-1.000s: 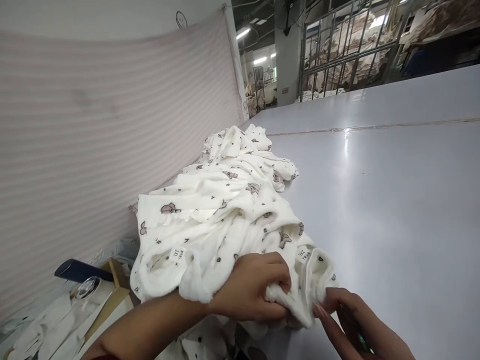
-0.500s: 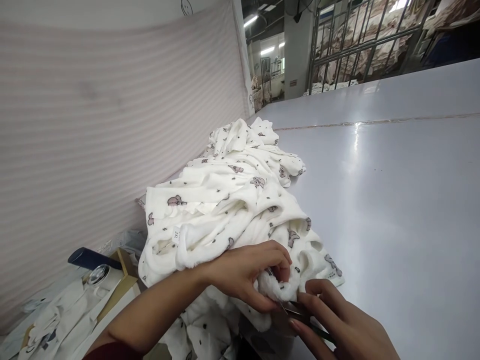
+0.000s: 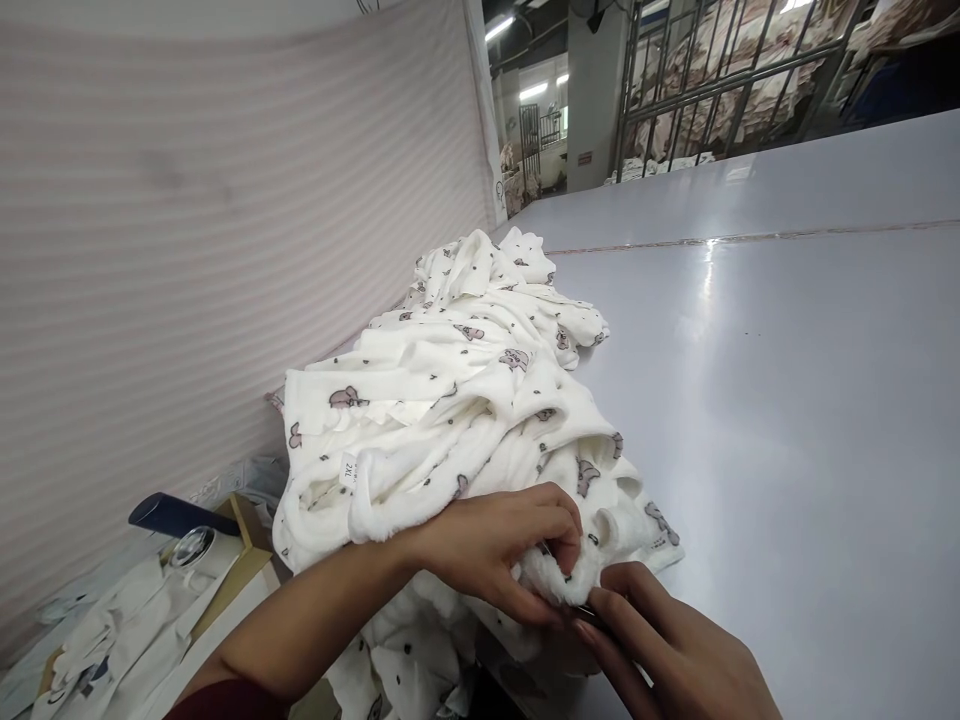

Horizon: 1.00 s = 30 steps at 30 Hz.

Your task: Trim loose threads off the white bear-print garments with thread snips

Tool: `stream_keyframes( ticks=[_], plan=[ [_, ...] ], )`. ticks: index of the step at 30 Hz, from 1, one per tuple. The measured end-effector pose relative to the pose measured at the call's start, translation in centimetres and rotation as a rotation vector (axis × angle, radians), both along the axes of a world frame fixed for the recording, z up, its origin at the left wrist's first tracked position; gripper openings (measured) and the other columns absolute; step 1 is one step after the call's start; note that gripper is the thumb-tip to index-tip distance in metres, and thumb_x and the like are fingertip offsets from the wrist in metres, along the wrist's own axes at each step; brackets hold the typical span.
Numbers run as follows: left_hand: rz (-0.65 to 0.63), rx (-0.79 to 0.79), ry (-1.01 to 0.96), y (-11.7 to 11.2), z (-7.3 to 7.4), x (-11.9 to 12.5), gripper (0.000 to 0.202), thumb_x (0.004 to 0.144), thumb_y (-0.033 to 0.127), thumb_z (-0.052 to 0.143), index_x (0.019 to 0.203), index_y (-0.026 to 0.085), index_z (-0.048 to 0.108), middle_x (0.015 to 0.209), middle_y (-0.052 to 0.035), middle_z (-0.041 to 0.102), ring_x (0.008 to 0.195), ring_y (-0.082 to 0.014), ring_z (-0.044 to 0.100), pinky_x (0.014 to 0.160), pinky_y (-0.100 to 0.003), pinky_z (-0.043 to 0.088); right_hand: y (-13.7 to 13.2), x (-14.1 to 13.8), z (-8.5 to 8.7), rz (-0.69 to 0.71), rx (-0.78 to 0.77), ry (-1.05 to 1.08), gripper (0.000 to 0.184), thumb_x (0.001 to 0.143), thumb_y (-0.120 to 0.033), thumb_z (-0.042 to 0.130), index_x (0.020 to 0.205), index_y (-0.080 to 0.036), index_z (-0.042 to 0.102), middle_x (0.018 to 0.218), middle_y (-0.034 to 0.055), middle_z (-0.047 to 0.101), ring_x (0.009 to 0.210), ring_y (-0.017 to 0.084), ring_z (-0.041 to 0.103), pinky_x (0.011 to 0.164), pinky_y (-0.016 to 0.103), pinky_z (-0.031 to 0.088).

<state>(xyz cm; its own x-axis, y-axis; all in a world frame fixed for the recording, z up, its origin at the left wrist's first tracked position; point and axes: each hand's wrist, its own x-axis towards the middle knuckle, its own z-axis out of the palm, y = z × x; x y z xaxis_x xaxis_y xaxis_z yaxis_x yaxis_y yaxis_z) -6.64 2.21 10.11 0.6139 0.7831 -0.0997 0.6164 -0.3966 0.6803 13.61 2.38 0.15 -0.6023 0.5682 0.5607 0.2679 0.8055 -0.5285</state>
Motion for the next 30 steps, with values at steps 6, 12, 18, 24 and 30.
stream_keyframes(
  ticks=[6, 12, 18, 24, 30],
  plan=[
    [-0.092, 0.144, 0.175, -0.2, 0.2, 1.9, 0.084, 0.068, 0.028, 0.072, 0.138, 0.02, 0.028, 0.15, -0.0109, 0.022, 0.137, -0.0257, 0.023, 0.11, -0.042, 0.021, -0.7, 0.5, -2.0, -0.06, -0.19, 0.24, 0.01, 0.094, -0.032, 0.041, 0.086, -0.026, 0.042, 0.065, -0.0028, 0.053, 0.05, 0.012, 0.054, 0.047, 0.021, 0.045],
    [-0.307, 0.178, 0.313, 1.0, -2.4, 5.0, 0.055, 0.066, 0.029, 0.071, 0.114, 0.014, 0.051, 0.122, -0.0133, 0.057, 0.115, -0.0277, 0.049, 0.106, -0.054, 0.02, -2.3, -0.1, -4.8, -0.088, -0.262, 0.421, 0.022, 0.092, -0.04, 0.041, 0.076, -0.027, 0.037, 0.059, -0.0056, 0.046, 0.047, 0.011, 0.046, 0.043, 0.02, 0.042],
    [0.178, 0.086, 0.086, 1.5, -0.1, 1.7, 0.01, 0.061, 0.021, 0.066, 0.067, 0.017, 0.058, 0.067, 0.0009, 0.06, 0.073, -0.0196, 0.055, 0.081, -0.035, 0.041, -1.3, 2.4, -5.0, -0.221, -0.403, 0.371, 0.02, 0.095, -0.041, 0.032, 0.086, -0.026, 0.041, 0.087, 0.0016, 0.057, 0.056, 0.013, 0.052, 0.05, 0.024, 0.045],
    [0.732, 0.116, -0.17, 1.5, 6.4, -4.4, 0.004, 0.064, 0.016, 0.051, 0.064, 0.016, 0.054, 0.06, 0.0042, 0.05, 0.055, -0.0097, 0.046, 0.051, -0.019, 0.036, 1.2, 2.3, -7.1, -0.214, -0.563, -0.004, 0.024, 0.086, -0.039, 0.057, 0.104, -0.024, 0.053, 0.102, 0.004, 0.061, 0.077, 0.016, 0.061, 0.068, 0.032, 0.05],
    [0.954, 0.121, -0.274, 2.8, 6.3, -2.7, 0.003, 0.058, 0.015, 0.049, 0.06, 0.015, 0.051, 0.05, 0.0059, 0.04, 0.043, -0.0068, 0.038, 0.041, -0.016, 0.028, -2.4, -2.2, -8.5, -0.015, -0.465, -0.165, 0.021, 0.087, -0.036, 0.058, 0.091, -0.015, 0.061, 0.091, 0.0022, 0.064, 0.066, 0.011, 0.061, 0.06, 0.028, 0.05]
  ],
)
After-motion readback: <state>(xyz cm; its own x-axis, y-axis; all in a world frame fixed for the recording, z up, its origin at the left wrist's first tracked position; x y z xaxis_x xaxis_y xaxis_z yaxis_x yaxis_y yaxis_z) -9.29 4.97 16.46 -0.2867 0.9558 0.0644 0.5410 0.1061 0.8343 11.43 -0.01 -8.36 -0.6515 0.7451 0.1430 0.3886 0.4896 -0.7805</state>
